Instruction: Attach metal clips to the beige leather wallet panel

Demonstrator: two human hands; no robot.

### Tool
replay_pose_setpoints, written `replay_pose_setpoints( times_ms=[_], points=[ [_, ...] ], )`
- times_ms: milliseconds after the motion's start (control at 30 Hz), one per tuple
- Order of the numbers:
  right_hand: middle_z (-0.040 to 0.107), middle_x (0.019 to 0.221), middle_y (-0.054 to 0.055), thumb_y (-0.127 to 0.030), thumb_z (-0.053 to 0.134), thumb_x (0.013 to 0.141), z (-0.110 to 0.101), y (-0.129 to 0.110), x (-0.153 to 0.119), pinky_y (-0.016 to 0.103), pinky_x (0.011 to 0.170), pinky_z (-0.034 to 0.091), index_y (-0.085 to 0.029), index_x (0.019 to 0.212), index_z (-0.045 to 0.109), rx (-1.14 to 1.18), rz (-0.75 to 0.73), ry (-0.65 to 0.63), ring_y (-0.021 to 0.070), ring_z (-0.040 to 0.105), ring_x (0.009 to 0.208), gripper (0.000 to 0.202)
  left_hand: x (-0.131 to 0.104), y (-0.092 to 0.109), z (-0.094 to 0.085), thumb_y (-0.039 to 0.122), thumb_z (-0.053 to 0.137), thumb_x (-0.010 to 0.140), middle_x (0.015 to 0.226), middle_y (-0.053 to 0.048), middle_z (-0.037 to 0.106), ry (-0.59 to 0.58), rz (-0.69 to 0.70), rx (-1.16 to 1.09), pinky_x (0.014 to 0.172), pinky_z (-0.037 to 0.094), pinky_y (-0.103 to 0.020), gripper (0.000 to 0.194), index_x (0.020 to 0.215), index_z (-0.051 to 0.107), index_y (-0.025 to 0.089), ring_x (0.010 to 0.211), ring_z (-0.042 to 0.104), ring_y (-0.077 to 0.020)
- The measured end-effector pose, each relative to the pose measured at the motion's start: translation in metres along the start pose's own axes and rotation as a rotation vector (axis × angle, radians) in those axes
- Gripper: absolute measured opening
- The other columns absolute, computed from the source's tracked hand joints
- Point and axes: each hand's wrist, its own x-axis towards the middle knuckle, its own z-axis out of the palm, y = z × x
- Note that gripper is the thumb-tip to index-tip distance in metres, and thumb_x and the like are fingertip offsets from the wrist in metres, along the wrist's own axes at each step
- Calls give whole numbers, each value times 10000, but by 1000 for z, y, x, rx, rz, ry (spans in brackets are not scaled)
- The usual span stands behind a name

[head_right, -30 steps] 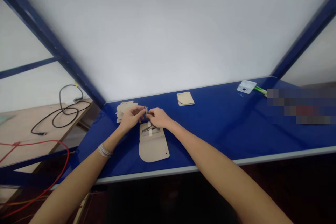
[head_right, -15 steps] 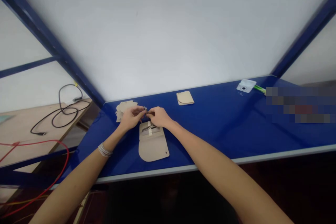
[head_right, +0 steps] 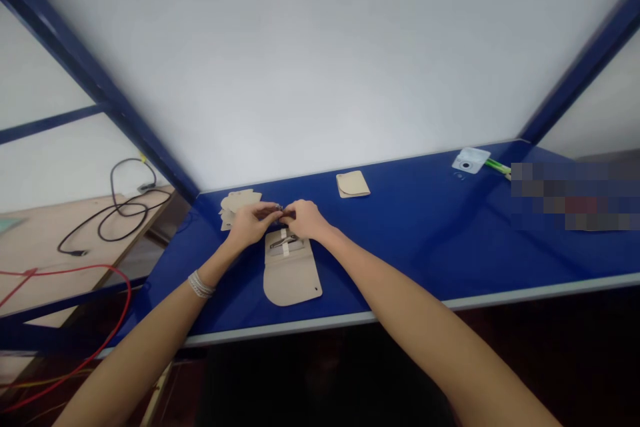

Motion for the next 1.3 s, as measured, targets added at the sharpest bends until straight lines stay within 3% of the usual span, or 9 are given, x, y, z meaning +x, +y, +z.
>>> replay_pose_setpoints(
  times_ms=[133,400,700,1300],
  points=[
    [699,833,41,-334,564,794,1,-1,-1,225,648,393,-202,861,725,-22,-17,26,145,589,721,218,0,2,-1,328,617,773,884,-77,723,1,38,67,744,544,-320,220,875,710,156,773,673,-199],
    [694,848,45,-315,556,794,0,-1,-1,229,657,398,-200,866,718,-27,-25,23,151,591,739,212,-1,-2,0,360,601,781,840,-63,720,-11,13,39,631,540,-283,252,887,712,160,659,654,-173],
    [695,850,50,-302,573,788,-1,-1,0,232,656,401,-195,860,716,-26,-18,4,155,597,740,193,-2,4,-4,334,569,799,802,-49,705,-40,59,157,574,491,-248,215,840,717,183,630,620,-160],
    [680,834,54,-295,580,780,3,1,-1,227,636,403,-178,829,702,-14,-19,20,147,585,720,176,0,4,-5,289,578,797,750,-44,690,-45,138,201,619,435,-251,177,788,719,181,639,588,-147]
  ],
)
